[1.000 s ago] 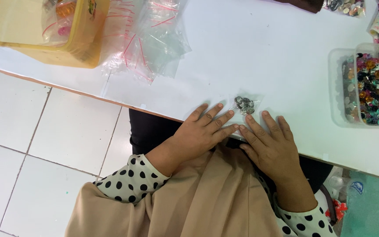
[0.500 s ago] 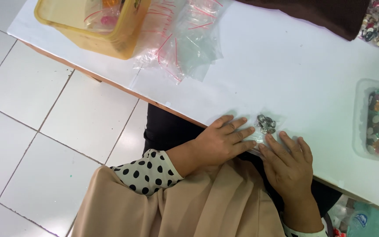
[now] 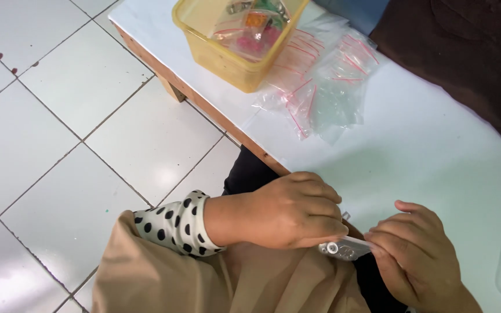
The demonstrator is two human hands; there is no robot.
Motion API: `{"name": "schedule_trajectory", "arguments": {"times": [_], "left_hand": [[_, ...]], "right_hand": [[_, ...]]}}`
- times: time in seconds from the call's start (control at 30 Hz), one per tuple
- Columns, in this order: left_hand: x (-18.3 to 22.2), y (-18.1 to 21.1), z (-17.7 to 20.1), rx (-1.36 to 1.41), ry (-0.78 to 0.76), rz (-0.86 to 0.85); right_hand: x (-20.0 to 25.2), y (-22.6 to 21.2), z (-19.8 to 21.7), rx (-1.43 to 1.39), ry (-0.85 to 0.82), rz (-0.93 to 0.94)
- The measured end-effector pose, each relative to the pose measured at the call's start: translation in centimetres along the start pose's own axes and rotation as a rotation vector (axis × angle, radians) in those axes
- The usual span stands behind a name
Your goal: Arranging small decorative buttons into a specific pattern on a workspace
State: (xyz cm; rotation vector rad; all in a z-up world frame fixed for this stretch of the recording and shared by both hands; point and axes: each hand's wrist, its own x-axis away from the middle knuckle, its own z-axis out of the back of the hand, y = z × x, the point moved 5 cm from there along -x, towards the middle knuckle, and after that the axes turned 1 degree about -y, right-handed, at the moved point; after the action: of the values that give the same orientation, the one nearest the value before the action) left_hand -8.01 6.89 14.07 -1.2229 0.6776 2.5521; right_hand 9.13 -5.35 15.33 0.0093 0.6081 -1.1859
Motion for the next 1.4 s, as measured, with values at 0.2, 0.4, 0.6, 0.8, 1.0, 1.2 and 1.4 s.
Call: {"name": "schedule_trajectory", "arguments": {"times": [0.2,0.4,0.6,0.8,1.0,1.2,1.4], "left_hand": [[-1.9,-4.5,10.2,0.041,0.106,0.044],[-3.3,-12.7,19.7,-0.572,0.198,0.093],[1.5,-20.2,20.2,-0.815,-0.029,0.342],[3.5,-15.0,17.0,-0.749,0.048,0.232],[3.0,-9.9,8.5,-0.387,0.025,0.099],[5.8,-13.3,-2.0,-0.570,-0.161,0.172],[2.9,-11.8,-5.4,-0.486,-0.309,0.207]], "right_hand": [[-13.3,0.2,0.3,-0.077,0.046,0.143],[-26.9,4.5,-2.5,-0.025,0.299,0.351],[-30.0,9.2,-9.7,0.036,0.094,0.302],[-23.0,10.7,-8.8,-0.061,0.103,0.126],[-15.1,11.8,-6.9,-0.070,0.124,-0.024],[-6.3,13.2,-9.2,0.146,0.018,0.039],[-0.2,12.8,-6.6,0.262,-0.002,0.020]]}}
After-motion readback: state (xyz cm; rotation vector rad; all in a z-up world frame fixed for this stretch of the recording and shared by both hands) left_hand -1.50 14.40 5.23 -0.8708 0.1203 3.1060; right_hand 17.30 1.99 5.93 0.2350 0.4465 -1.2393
